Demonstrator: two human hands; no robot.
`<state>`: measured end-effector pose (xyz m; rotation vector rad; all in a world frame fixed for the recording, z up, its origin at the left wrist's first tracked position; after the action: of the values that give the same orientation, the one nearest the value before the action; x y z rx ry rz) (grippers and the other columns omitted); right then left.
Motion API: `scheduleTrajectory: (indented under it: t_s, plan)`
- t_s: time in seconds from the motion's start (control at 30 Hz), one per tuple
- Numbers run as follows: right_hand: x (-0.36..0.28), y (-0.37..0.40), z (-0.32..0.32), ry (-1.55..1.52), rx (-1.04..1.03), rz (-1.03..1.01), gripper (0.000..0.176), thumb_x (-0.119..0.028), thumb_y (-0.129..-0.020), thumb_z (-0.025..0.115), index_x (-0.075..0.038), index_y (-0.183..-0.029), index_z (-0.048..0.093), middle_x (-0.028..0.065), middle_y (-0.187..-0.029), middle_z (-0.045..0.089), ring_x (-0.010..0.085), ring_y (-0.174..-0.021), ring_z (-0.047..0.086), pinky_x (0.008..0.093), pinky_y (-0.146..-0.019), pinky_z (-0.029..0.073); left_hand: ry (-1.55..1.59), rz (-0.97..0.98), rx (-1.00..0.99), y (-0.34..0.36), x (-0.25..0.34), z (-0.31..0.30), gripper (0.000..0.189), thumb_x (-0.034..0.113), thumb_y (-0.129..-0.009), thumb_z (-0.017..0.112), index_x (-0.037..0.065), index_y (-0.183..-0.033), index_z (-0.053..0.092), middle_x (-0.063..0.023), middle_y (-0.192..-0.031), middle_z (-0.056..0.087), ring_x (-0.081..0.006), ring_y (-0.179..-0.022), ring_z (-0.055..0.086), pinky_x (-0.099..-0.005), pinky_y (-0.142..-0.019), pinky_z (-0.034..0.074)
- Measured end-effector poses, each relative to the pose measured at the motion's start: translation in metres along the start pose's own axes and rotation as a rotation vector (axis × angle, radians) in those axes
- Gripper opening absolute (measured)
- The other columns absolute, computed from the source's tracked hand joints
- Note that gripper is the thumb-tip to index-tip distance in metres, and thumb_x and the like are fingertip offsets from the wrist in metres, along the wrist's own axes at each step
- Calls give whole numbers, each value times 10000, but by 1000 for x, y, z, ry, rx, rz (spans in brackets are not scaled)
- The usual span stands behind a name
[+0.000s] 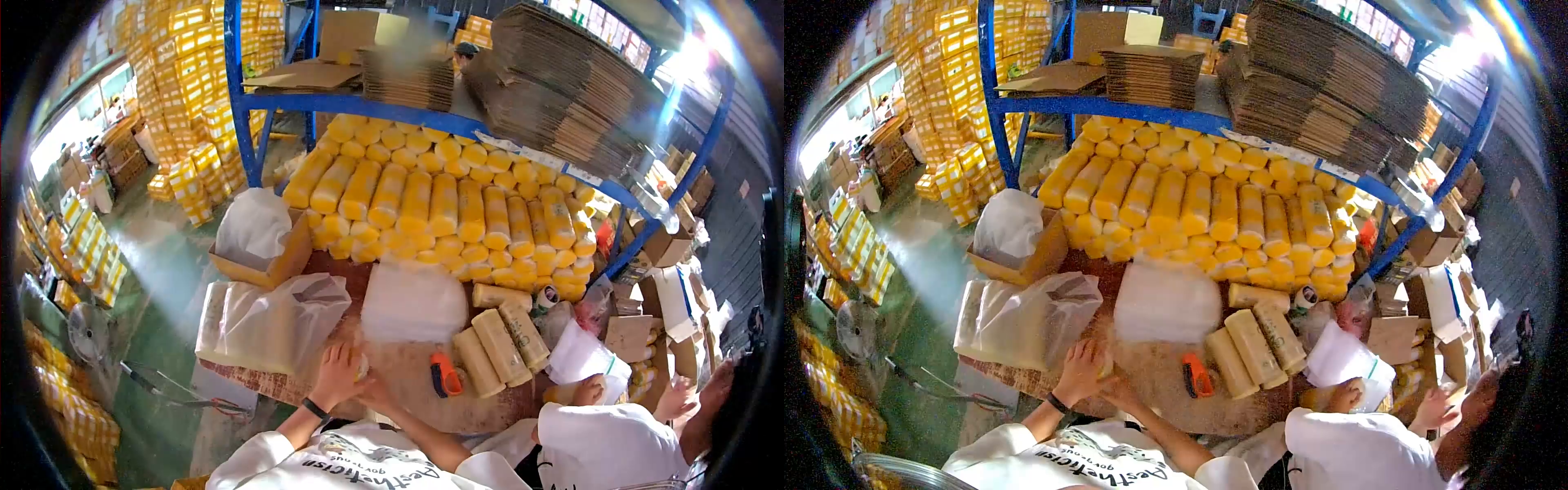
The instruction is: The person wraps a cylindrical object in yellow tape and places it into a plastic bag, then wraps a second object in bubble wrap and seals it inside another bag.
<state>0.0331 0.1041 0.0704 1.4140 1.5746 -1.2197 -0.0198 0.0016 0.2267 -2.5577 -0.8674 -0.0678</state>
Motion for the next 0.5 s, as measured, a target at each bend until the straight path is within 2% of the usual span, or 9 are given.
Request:
scheduleTrajectory:
  t_s: [0.07,0.17,0.23,0.3,0.33,0.4,0.47,0.5]
  plan:
    - [27,9,3,45,-232,148,888,-168,-653,740,31,-1386,279,248,-1407,333,364,-1310,314,418,-1096,244,-49,-20,-39,-4,3,-4,795,524,-705,659,69,-1309,415,-203,-1175,481,-375,-1093,456,-489,-916,375]
    - [101,30,24,437,-279,63,721,-305,-632,749,19,-1222,491,181,-1221,507,328,-1126,499,392,-985,372,7,-66,-140,-10,-5,4,827,530,-664,689,90,-1309,414,-184,-1082,497,-375,-1043,469,-494,-872,402]
    - [51,20,-7,324,-320,238,627,-334,-641,711,20,-1134,550,202,-1194,517,342,-1087,508,419,-950,390,110,-141,-219,-13,-11,12,801,515,-669,691,96,-1297,423,-178,-1063,496,-375,-1034,470,-496,-855,414]
    - [47,25,-30,450,-409,360,579,-359,-653,678,17,-1082,579,224,-1190,501,358,-1076,493,452,-915,401,153,-176,-245,-16,-11,13,787,505,-676,689,96,-1293,424,-178,-1067,495,-377,-1036,471,-494,-853,421]
    - [62,24,-40,637,-476,395,571,-368,-660,665,14,-1075,578,235,-1200,481,367,-1085,473,472,-897,404,145,-172,-227,-17,-8,10,786,504,-679,687,93,-1294,421,-181,-1079,494,-379,-1042,470,-492,-858,423]
    - [73,40,-71,908,-329,425,558,-376,-672,652,11,-1065,568,243,-1202,454,376,-1110,436,498,-858,412,137,-169,-189,-16,-5,11,799,502,-686,683,86,-1309,405,-190,-1107,491,-383,-1065,463,-496,-879,415]
    - [-10,64,-120,1061,104,403,546,-372,-682,650,11,-1059,552,234,-1186,440,377,-1141,399,511,-817,421,137,-173,-147,-11,-5,16,827,502,-691,677,77,-1335,378,-203,-1140,486,-384,-1097,451,-508,-910,397]
    - [-32,66,-132,1059,98,489,502,-341,-708,645,3,-1064,562,206,-1129,472,371,-1117,423,518,-811,431,72,-155,-129,-10,-3,17,853,505,-689,680,70,-1349,359,-213,-1153,480,-386,-1110,442,-515,-925,381]
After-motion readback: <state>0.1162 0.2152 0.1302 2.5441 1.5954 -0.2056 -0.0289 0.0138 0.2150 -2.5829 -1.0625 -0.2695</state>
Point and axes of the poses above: each hand's wrist, its own y-axis away from the middle knuckle, its own z-axis out of the palm, x = y × z, the point moved 4 cm from there along -y, towards the middle knuckle
